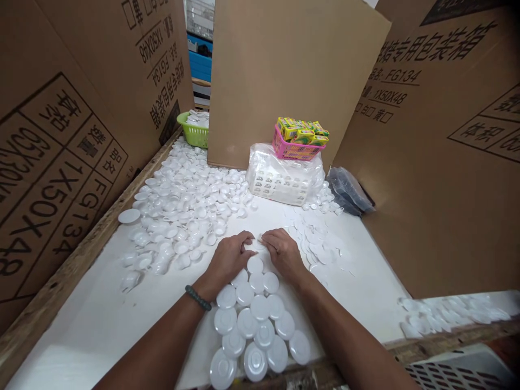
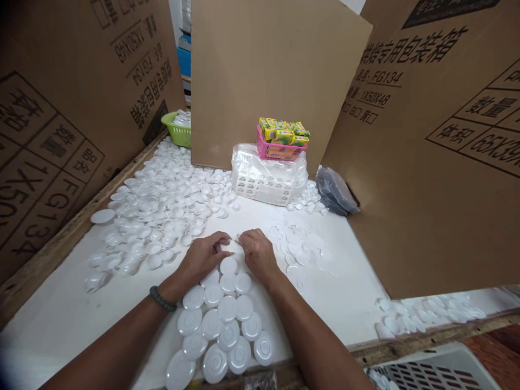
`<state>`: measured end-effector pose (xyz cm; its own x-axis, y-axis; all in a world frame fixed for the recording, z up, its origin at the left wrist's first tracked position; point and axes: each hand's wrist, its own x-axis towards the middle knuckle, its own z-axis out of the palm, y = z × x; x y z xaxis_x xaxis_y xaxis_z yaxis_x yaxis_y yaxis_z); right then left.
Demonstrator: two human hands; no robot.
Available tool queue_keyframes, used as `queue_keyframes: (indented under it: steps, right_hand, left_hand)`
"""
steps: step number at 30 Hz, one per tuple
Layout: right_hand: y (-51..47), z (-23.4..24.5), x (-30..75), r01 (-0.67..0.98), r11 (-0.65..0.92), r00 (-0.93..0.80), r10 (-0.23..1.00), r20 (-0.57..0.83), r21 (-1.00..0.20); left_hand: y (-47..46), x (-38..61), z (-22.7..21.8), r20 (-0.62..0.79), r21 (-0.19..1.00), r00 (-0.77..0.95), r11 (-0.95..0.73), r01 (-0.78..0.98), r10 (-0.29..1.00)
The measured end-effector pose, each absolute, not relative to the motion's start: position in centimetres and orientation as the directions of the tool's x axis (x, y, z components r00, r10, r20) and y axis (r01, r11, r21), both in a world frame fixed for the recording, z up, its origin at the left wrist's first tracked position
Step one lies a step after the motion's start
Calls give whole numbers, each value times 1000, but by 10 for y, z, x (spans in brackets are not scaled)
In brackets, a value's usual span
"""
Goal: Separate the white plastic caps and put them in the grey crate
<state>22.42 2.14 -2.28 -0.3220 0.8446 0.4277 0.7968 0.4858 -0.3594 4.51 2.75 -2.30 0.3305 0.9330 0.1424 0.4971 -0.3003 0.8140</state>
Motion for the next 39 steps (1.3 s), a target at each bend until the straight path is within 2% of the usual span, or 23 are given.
queue_keyframes:
  steps: [6,11,13,14,16,17,19,21,23,25,27,31,34,36,39]
  right_hand:
    - [16,-17,219,803,538,-447,829,337,-256]
    - [13,-17,211,842,530,-478,822,311,-106]
    - [12,-18,210,850,511,-453,832,320,-126]
    - [13,-19,210,846,498,-424,844,328,-190]
    - [13,-19,212,798,426,-300,894,332,-426]
    - [14,-20,213,737,355,-210,929,303,-576]
    - [15,-21,215,528,165,-59,986,158,-833]
    - [18,-23,214,294,-1,-19,1000,-6,-956]
    - [20,-24,212,139,-93,-41,994,-100,-986]
    - [21,-23,210,102,-116,-39,992,-120,-988]
    - [21,-20,209,197,-57,-37,997,-66,-979]
    - [21,-17,211,487,248,-221,963,157,-837]
    - [24,-20,211,592,396,-327,914,239,-702]
    - [26,-22,210,632,418,-325,907,267,-653]
    - [27,-23,208,658,389,-301,921,248,-645]
  left_hand:
    - [28,45,-25,97,836,315,-249,489,944]
    - [29,43,-25,80,853,314,-228,470,946]
    - [29,43,-23,68,862,312,-213,459,947]
    - [28,42,-23,63,865,314,-209,455,947]
    - [28,42,-22,66,868,321,-213,448,945]
    - [28,41,-22,73,872,324,-218,439,943]
    - [29,40,-22,95,895,320,-221,386,943]
    - [30,40,-21,106,939,299,-195,284,948]
    - [32,41,-21,83,974,276,-136,180,958]
    - [33,42,-21,27,991,261,-61,122,965]
    - [33,42,-22,-40,994,238,16,105,970]
    - [35,41,-26,-159,985,162,145,95,974]
    - [36,40,-25,-195,976,125,181,119,973]
    - [37,40,-23,-215,971,112,200,134,970]
    - [38,41,-21,-255,960,111,238,149,961]
